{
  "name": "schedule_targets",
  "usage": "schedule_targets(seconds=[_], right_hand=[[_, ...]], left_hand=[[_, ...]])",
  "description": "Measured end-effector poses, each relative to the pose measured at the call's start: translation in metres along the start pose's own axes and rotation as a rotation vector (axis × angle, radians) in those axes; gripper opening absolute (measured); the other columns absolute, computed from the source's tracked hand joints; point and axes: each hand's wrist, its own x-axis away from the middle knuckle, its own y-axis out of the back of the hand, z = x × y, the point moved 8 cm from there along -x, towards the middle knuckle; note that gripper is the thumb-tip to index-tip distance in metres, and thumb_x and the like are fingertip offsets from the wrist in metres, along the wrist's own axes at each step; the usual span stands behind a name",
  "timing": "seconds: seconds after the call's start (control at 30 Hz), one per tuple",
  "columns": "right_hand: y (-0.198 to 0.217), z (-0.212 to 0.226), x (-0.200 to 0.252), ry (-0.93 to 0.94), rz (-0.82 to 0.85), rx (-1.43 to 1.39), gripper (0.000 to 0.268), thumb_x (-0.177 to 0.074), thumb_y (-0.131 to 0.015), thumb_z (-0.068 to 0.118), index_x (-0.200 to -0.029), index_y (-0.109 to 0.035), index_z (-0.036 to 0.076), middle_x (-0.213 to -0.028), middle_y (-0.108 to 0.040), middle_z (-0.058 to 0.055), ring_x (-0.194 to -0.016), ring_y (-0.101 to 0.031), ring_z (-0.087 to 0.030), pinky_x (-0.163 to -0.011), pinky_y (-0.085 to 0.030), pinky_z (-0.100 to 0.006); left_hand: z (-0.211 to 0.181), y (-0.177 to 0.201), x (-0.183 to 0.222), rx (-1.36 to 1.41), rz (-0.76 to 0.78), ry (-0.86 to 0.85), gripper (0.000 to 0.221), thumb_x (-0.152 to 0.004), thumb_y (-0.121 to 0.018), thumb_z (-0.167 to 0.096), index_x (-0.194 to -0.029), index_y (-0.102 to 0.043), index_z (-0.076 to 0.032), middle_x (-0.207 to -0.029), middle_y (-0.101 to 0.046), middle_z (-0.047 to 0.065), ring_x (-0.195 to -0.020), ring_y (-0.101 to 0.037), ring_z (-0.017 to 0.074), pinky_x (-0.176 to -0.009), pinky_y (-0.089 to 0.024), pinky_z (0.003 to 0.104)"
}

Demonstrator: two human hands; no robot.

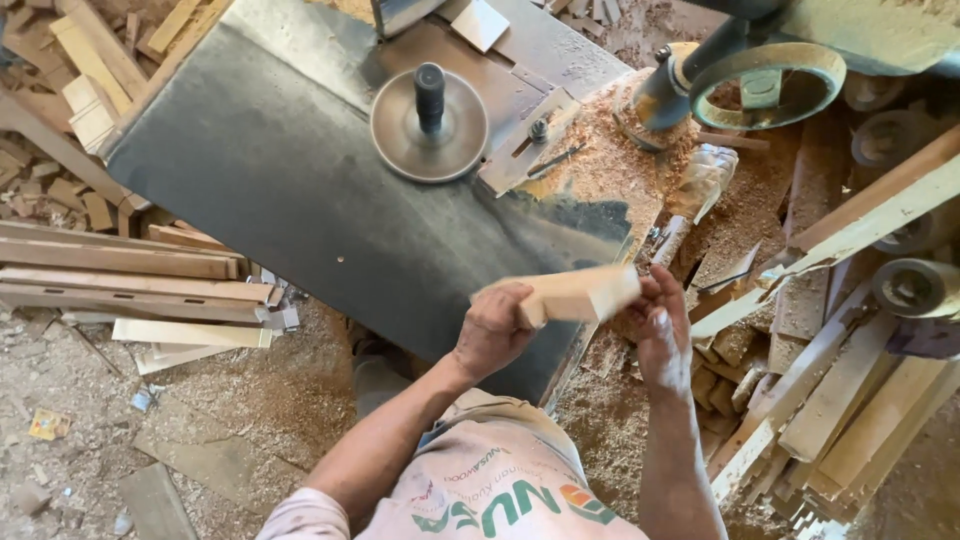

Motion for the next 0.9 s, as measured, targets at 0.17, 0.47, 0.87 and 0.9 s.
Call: schedule_targets(seconds=[0.17,0.47,0.87,0.9], right_hand=[[-0.028,-0.039,0.005,-0.093,0.135,0.174,0.076,-0.088,-0.074,0.041,-0.149,-0.045,0.007,-0.128,-0.055,-0.032,-0.121,-0.056,-0.052,-0.102,-0.046,-0.064],[-0.070,-0.106,0.053,-0.590,0.244,-0.312,0.056,-0.090,-0.064,0.040,-0.136,-0.066,0.008,-0.102,-0.075,-0.015,-0.092,-0.069,-0.022,-0.087,-0.057,-0.044],[-0.094,-0.123,0.080,-0.749,0.641,-1.116,0.085,-0.068,-0.069,0.058,-0.133,-0.061,0.005,-0.118,-0.063,-0.040,-0.090,-0.067,-0.059,-0.070,-0.058,-0.065],[-0.084,-0.128,0.071,-0.662,0.509,-0.886,0.076,-0.070,-0.070,0.037,-0.137,-0.055,0.005,-0.116,-0.062,-0.037,-0.087,-0.069,-0.058,-0.066,-0.061,-0.064]], left_hand=[[0.038,0.008,0.017,0.640,-0.042,0.697,0.043,-0.077,-0.092,-0.023,-0.107,-0.067,-0.007,-0.093,-0.075,0.013,-0.093,-0.073,0.0238,-0.083,-0.055,0.045],[0.094,-0.049,0.078,1.234,-0.114,1.242,0.047,-0.088,-0.084,-0.024,-0.120,-0.058,-0.002,-0.095,-0.070,0.014,-0.076,-0.076,0.0258,-0.062,-0.066,0.043],[0.073,-0.058,0.061,1.663,0.263,1.076,0.033,-0.092,-0.076,-0.025,-0.123,-0.070,-0.017,-0.110,-0.079,0.010,-0.102,-0.076,0.0260,-0.099,-0.055,0.046],[0.082,-0.064,0.069,1.393,0.372,1.090,0.045,-0.089,-0.076,-0.040,-0.126,-0.064,-0.016,-0.104,-0.073,0.007,-0.096,-0.070,0.0204,-0.090,-0.053,0.039]])
